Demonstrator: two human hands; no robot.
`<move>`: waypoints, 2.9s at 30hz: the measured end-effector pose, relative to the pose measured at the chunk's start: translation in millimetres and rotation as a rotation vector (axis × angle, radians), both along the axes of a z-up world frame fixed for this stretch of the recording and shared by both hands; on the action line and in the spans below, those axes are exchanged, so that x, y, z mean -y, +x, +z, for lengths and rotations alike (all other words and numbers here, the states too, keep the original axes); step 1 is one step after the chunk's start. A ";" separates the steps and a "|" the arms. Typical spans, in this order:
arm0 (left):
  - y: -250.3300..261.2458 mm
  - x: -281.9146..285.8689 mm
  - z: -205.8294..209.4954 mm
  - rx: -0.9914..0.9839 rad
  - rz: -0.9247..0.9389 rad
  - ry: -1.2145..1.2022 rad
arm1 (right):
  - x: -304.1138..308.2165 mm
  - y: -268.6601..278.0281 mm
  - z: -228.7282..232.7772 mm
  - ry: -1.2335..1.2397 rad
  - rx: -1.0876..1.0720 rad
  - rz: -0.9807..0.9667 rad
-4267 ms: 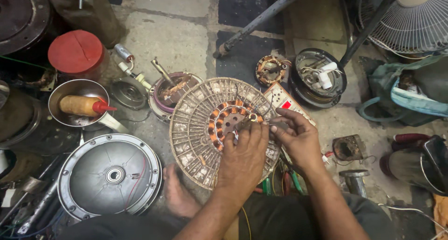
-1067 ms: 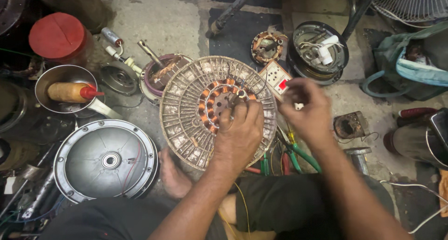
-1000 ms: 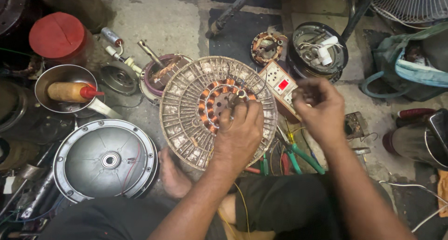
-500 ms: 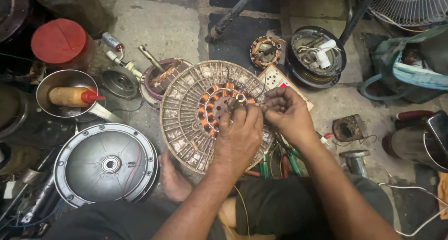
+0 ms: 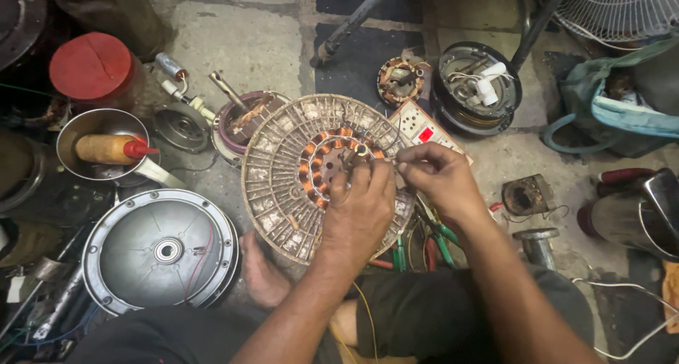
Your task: The person sits on the floor and uses a screwdriver to adjust copper windings on a motor stator. They then use pliers to pull and arrange the wires within the stator slots.
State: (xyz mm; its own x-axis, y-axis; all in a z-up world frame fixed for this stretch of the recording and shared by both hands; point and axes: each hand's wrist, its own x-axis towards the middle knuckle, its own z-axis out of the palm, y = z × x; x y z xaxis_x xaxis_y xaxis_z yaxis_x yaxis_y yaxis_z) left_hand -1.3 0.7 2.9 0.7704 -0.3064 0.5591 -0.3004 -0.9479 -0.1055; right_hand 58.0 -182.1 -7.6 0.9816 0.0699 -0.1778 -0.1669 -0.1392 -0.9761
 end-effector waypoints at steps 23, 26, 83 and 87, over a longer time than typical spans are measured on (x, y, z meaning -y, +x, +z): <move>-0.6 5.2 10.2 -0.049 0.005 0.018 | 7.0 -29.3 -4.9 0.405 -0.228 -0.397; 0.2 4.6 7.8 -0.038 0.005 0.011 | -9.4 -23.5 -3.8 0.185 -0.173 -0.407; -2.2 -7.5 1.4 -0.011 -0.014 -0.046 | -2.4 -32.2 41.2 -0.593 0.479 0.071; -3.7 -6.5 2.6 -0.005 -0.008 -0.033 | -11.0 -14.1 35.8 -0.538 0.566 0.152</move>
